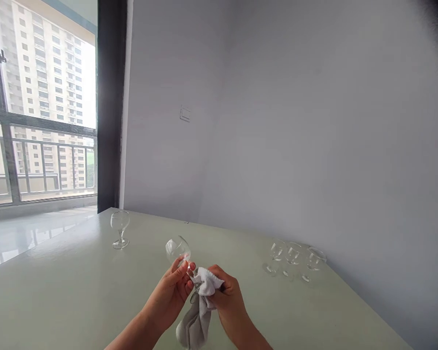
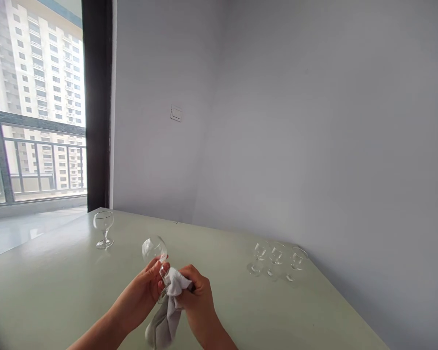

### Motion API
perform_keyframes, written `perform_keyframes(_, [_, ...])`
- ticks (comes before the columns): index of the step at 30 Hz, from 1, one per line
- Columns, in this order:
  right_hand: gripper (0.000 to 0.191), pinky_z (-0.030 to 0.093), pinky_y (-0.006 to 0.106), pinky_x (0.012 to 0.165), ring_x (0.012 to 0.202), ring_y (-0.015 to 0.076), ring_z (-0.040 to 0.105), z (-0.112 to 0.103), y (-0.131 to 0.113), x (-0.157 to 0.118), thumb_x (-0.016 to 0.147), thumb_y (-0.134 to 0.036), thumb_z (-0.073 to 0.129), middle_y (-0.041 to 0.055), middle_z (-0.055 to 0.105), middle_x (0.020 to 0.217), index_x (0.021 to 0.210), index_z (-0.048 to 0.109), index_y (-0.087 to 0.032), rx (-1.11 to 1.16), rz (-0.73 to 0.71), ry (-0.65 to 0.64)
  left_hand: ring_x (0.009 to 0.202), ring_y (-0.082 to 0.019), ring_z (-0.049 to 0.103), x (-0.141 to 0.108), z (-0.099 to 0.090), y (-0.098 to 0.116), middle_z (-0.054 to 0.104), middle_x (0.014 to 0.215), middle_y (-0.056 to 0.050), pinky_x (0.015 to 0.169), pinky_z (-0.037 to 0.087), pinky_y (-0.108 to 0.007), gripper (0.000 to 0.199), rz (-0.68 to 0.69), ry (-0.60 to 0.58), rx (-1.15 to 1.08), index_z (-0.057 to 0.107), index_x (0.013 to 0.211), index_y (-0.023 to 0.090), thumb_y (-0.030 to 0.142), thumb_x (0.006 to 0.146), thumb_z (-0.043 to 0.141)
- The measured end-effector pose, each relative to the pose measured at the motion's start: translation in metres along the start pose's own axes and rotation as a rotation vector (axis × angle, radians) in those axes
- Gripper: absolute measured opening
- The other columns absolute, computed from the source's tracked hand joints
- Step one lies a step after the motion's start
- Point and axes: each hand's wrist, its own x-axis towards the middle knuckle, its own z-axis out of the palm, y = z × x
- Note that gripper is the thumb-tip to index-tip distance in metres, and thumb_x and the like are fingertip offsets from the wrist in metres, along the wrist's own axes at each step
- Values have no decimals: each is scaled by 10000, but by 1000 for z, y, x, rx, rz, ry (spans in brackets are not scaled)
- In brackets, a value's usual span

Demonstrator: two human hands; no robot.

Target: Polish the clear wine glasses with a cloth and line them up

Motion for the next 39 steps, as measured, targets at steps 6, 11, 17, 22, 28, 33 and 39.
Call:
perform_keyframes(6, [324,367,246,519,529,127,454,31,17,-9,606,-459,696,7,575,691,758,604,-187,507,376,169,601,-49,521,-3,1,1,578,780,41,601,464,-174,353,183,11,152,437,1072,268,247,782,637])
perform_keyframes(11, [309,274,226,481,467,95,367,24,16,-12,626,-454,648,-34,477,521,645,571,-155,107,473,28,617,-79,538,3,-6,7,611,770,43,611,444,-204,442,327,134,395,420,1062,277,311,715,692])
perform_keyframes(17, [481,361,273,537,626,192,550,3,4,-13,431,-490,795,49,650,888,824,692,-233,-1007,-56,-228,573,-101,528,6,-9,21,632,718,61,582,430,-232,507,528,274,572,398,1041,280,332,657,725])
perform_keyframes(22, [225,427,304,667,755,213,588,1,-14,-3,747,-298,631,55,623,817,948,674,-207,-1071,-111,59,655,-147,576,-2,1,5,643,707,37,573,431,-232,558,472,199,608,380,1045,269,331,626,744])
perform_keyframes(28, [140,328,245,521,588,157,517,8,-2,-3,740,-200,569,-5,555,586,607,612,-198,-1069,-68,25,778,-204,603,-8,1,-27,658,825,-11,752,444,-307,524,349,58,731,431,1097,266,325,657,710])
perform_keyframes(33, [116,347,217,552,606,130,547,-25,21,6,724,-183,578,-26,612,632,615,612,-202,-999,40,114,750,-161,548,9,-22,-39,565,1164,-44,728,435,-276,524,496,145,1057,468,1138,296,246,652,659])
perform_keyframes(39, [180,429,256,630,653,146,599,-119,52,36,809,-208,542,15,660,703,642,587,-159,-1107,274,387,741,-138,553,26,-47,-48,593,988,-23,706,434,-233,392,113,72,1511,508,1060,230,144,679,481])
